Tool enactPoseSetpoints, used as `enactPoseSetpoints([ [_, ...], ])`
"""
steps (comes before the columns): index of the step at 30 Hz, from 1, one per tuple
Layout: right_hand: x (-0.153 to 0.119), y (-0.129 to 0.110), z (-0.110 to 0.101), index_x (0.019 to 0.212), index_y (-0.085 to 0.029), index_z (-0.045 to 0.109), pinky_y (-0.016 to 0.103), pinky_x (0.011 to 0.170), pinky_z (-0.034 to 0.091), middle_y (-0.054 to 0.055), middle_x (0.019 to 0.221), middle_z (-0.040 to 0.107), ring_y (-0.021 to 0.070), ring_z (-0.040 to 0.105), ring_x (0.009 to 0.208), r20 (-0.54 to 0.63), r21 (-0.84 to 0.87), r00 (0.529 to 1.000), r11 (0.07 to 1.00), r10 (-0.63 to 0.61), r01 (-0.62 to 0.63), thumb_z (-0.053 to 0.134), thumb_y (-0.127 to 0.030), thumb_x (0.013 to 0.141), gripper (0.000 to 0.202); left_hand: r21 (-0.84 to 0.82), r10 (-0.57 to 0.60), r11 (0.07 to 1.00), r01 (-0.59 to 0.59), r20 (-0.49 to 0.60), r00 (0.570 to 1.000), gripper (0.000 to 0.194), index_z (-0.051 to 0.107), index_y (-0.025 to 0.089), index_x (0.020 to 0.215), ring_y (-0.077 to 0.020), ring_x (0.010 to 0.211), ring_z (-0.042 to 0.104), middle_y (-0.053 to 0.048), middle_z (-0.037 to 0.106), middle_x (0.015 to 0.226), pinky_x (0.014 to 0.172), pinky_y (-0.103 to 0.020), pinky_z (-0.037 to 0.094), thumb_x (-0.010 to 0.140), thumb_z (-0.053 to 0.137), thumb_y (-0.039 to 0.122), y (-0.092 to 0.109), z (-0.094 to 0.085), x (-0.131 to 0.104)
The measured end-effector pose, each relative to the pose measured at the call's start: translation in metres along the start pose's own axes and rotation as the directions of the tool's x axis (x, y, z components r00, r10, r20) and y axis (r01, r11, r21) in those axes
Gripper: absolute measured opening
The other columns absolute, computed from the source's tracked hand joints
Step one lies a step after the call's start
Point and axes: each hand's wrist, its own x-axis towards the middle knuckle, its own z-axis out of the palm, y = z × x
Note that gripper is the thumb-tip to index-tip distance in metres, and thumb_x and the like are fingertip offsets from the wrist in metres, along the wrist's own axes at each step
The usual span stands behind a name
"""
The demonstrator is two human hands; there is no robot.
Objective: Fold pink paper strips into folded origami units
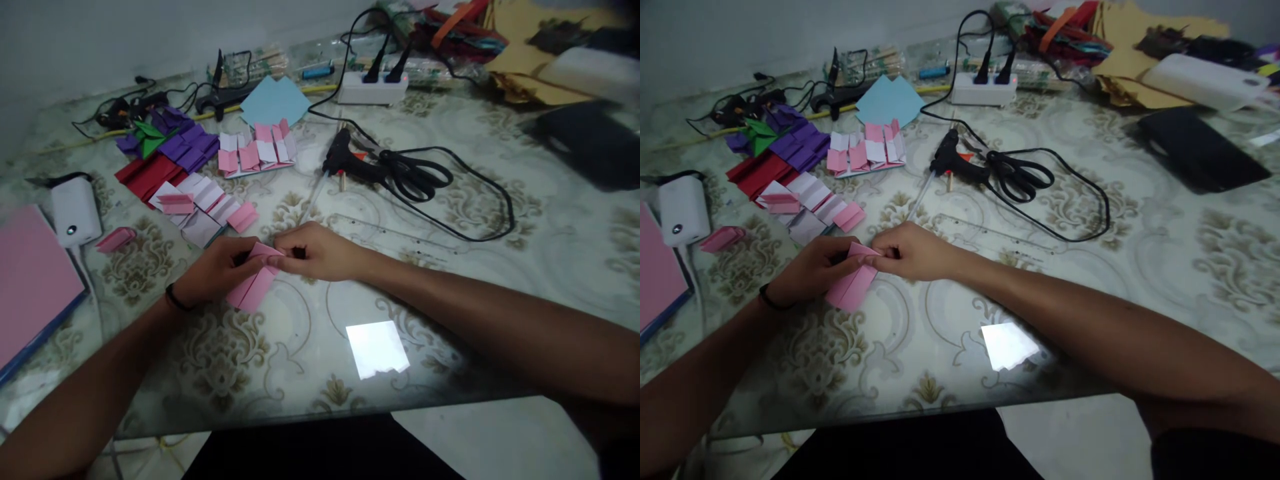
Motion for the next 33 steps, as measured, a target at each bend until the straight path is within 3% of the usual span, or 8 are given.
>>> enactPoseSetpoints([
  [11, -0.0004, 0.0002, 0.0004, 0.065, -0.017, 0.041, 0.020, 0.055, 0.030, -0.005, 0.061, 0.041, 0.0075, 0.038, 0.056, -0.004, -0.005, 1.000, 1.000, -0.002, 0.002, 0.050, -0.044, 0.102, 0.047, -0.020, -0.011, 1.000, 0.011, 0.018, 1.000, 0.037, 0.071, 0.013, 0.085, -0.0120, 0.062, 0.045, 0.001, 0.055, 0.065, 0.054, -0.024, 0.030, 0.093, 0.055, 0.046, -0.0005, 0.0005, -0.0002],
  [33, -0.0007, -0.0011, 0.0002, 0.064, -0.019, 0.036, 0.021, 0.055, 0.029, -0.005, 0.060, 0.036, 0.0074, 0.036, 0.055, -0.004, -0.020, 1.000, 1.000, -0.006, 0.006, 0.046, -0.048, 0.103, 0.051, -0.038, -0.016, 0.999, 0.015, -0.017, 1.000, 0.035, 0.060, 0.015, 0.071, -0.0110, 0.061, 0.041, 0.003, 0.046, 0.063, 0.054, -0.023, 0.030, 0.092, 0.054, 0.042, -0.0020, -0.0006, 0.0009],
])
